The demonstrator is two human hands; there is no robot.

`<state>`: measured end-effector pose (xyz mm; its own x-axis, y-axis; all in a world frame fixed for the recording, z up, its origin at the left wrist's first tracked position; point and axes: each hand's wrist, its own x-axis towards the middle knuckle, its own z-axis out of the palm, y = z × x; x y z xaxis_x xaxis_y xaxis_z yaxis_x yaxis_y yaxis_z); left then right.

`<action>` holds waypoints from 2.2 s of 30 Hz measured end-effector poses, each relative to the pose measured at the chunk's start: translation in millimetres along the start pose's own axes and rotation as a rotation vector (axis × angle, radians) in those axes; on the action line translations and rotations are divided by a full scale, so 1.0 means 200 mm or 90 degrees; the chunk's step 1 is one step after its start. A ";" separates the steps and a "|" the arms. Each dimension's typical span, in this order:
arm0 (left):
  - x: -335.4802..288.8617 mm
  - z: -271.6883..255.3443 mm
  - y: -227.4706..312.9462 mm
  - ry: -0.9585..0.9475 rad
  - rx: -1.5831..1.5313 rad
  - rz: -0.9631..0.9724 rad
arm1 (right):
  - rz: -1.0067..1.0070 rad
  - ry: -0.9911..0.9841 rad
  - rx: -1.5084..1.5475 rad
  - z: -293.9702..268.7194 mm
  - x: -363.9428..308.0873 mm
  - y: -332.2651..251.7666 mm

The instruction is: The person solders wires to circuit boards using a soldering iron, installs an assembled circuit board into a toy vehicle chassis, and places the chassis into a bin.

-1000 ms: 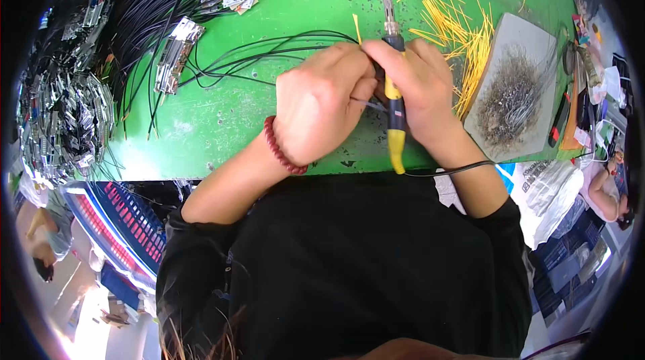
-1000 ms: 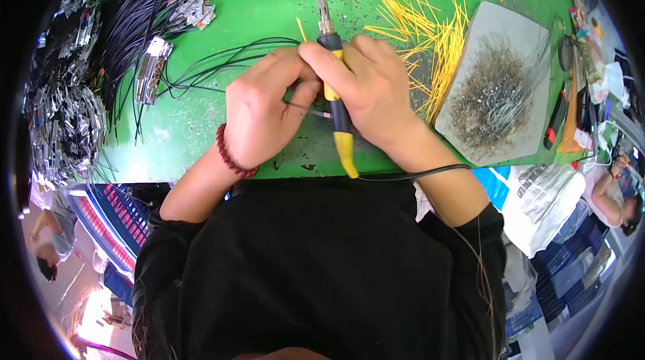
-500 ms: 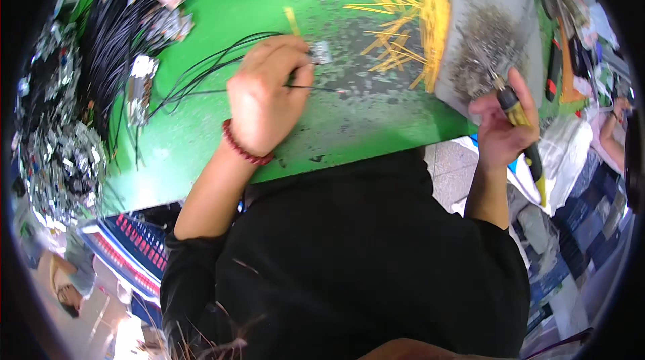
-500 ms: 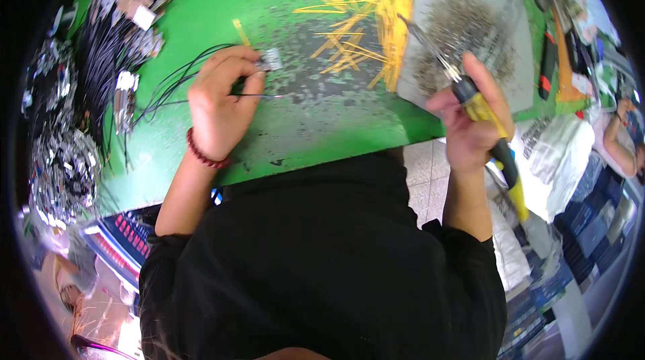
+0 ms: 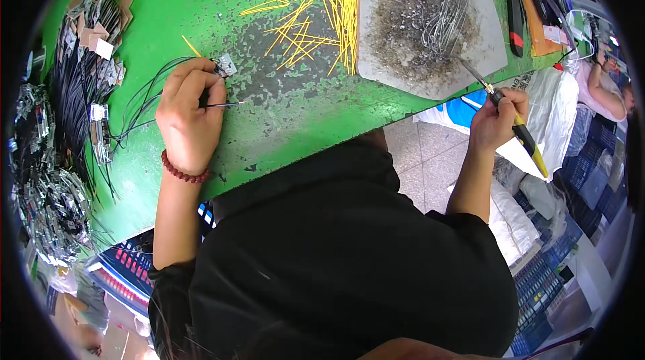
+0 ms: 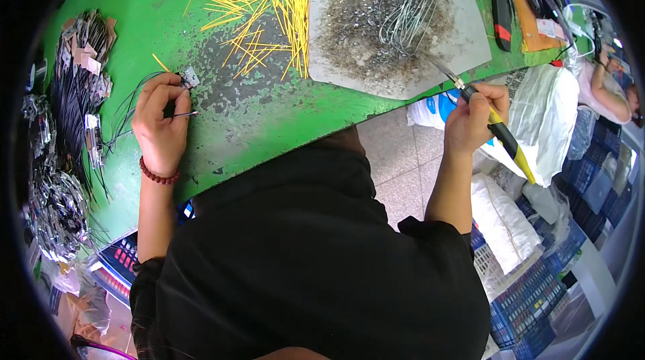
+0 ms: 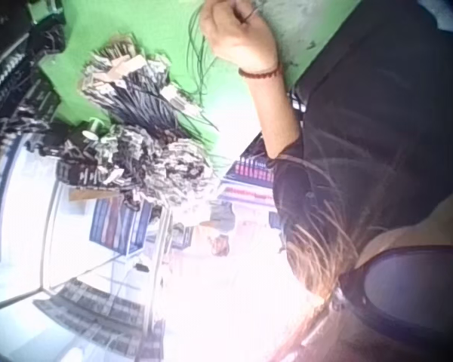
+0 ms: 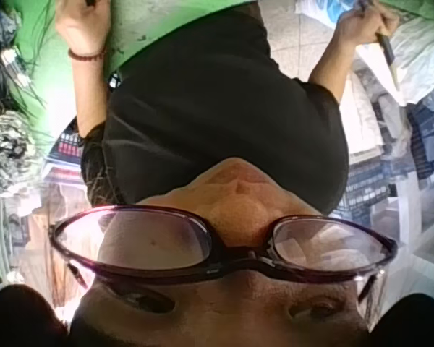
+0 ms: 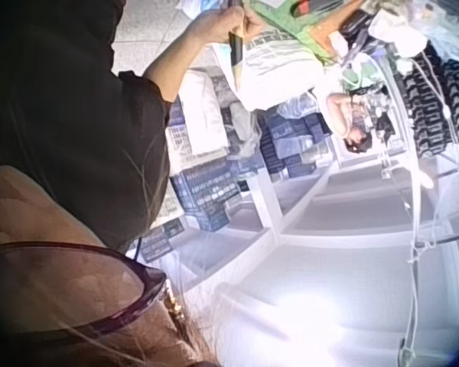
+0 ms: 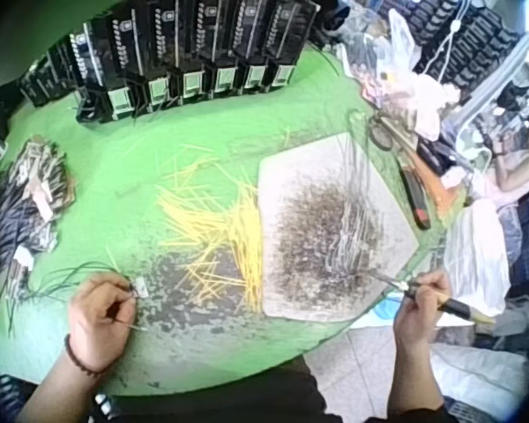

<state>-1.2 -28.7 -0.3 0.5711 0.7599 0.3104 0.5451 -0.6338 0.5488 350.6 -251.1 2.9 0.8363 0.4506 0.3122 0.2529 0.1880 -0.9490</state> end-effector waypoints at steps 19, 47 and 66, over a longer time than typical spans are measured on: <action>0.00 0.01 0.01 0.022 0.036 0.051 | 0.023 0.004 0.013 -0.03 0.01 0.05; -0.01 0.04 -0.01 0.113 0.001 -0.016 | 0.019 -0.496 0.012 0.91 -0.35 -0.06; -0.02 0.05 -0.03 0.094 -0.015 -0.026 | 0.080 -0.519 0.005 0.95 -0.38 0.00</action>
<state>-1.4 -28.5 -12.3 0.4510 0.7989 0.3980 0.5498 -0.5999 0.5812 194.9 -119.4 -12.2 0.2412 0.9604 0.1396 0.1743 0.0986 -0.9797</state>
